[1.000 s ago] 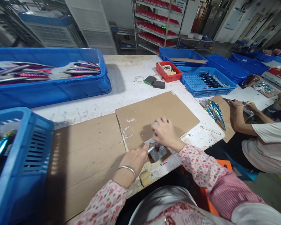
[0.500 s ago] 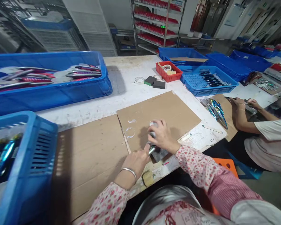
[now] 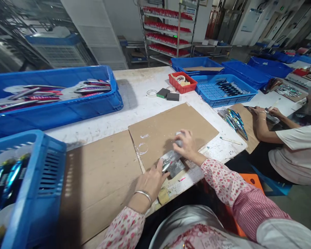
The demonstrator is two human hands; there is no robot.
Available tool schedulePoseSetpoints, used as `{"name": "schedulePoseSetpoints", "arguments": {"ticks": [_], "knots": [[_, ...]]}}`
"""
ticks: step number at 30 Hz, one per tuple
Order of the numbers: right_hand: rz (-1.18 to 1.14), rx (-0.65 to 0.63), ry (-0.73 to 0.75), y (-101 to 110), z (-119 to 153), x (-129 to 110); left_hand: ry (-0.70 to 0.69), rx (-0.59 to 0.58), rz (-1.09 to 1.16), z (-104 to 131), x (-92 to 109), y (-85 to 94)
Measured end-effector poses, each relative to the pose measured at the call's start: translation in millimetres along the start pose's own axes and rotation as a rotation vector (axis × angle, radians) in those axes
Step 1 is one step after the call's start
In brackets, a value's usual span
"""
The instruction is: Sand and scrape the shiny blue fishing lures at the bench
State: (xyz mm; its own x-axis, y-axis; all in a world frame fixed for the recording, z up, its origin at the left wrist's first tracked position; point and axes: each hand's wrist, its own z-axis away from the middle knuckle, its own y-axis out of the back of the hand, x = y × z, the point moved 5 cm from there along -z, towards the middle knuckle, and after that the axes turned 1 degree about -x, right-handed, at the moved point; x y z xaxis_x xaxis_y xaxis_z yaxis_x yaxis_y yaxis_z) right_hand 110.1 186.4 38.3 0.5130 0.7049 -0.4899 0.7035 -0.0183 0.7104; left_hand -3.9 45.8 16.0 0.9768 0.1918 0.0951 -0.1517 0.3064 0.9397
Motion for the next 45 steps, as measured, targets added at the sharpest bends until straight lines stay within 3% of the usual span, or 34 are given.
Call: {"name": "schedulePoseSetpoints", "arguments": {"ticks": [3, 5, 9, 13, 18, 23, 25, 30, 34, 39, 45], "knots": [[0.025, 0.134, -0.144, 24.7, -6.0, 24.0, 0.048, 0.116, 0.126, 13.0, 0.7, -1.5], [-0.015, 0.154, -0.163, 28.5, -8.0, 26.4, 0.057, 0.214, 0.177, 20.1, -0.7, -4.8], [-0.065, 0.094, -0.194, 11.3, -3.9, 19.9, 0.105, 0.356, 0.245, 28.3, -9.3, -15.8], [-0.062, 0.031, -0.217, -2.5, 3.2, 20.9, 0.149, 0.379, 0.270, 29.8, -11.8, -24.9], [-0.059, 0.025, -0.251, 1.4, 3.6, 27.3, 0.143, 0.335, 0.237, 28.1, -0.6, -22.6], [0.048, -0.070, -0.272, -4.3, 13.4, 23.7, 0.129, 0.056, 0.154, 24.7, 9.7, -24.8], [0.059, -0.090, -0.299, -6.8, 24.0, 17.1, 0.131, 0.009, 0.142, 24.1, 10.6, -26.1], [-0.013, -0.214, -0.215, -11.0, 32.7, -3.2, 0.110, 0.036, 0.146, 22.5, 12.9, -29.7], [0.128, -0.229, -0.268, -6.0, 18.6, 3.9, 0.115, 0.085, 0.123, 23.0, 15.2, -30.9], [0.119, -0.311, -0.184, -9.7, 18.2, -3.7, 0.112, 0.111, 0.128, 23.9, 15.5, -34.2], [0.195, -0.272, -0.228, -6.9, 17.4, -1.7, 0.119, 0.104, 0.128, 23.5, 14.7, -36.3]]}}
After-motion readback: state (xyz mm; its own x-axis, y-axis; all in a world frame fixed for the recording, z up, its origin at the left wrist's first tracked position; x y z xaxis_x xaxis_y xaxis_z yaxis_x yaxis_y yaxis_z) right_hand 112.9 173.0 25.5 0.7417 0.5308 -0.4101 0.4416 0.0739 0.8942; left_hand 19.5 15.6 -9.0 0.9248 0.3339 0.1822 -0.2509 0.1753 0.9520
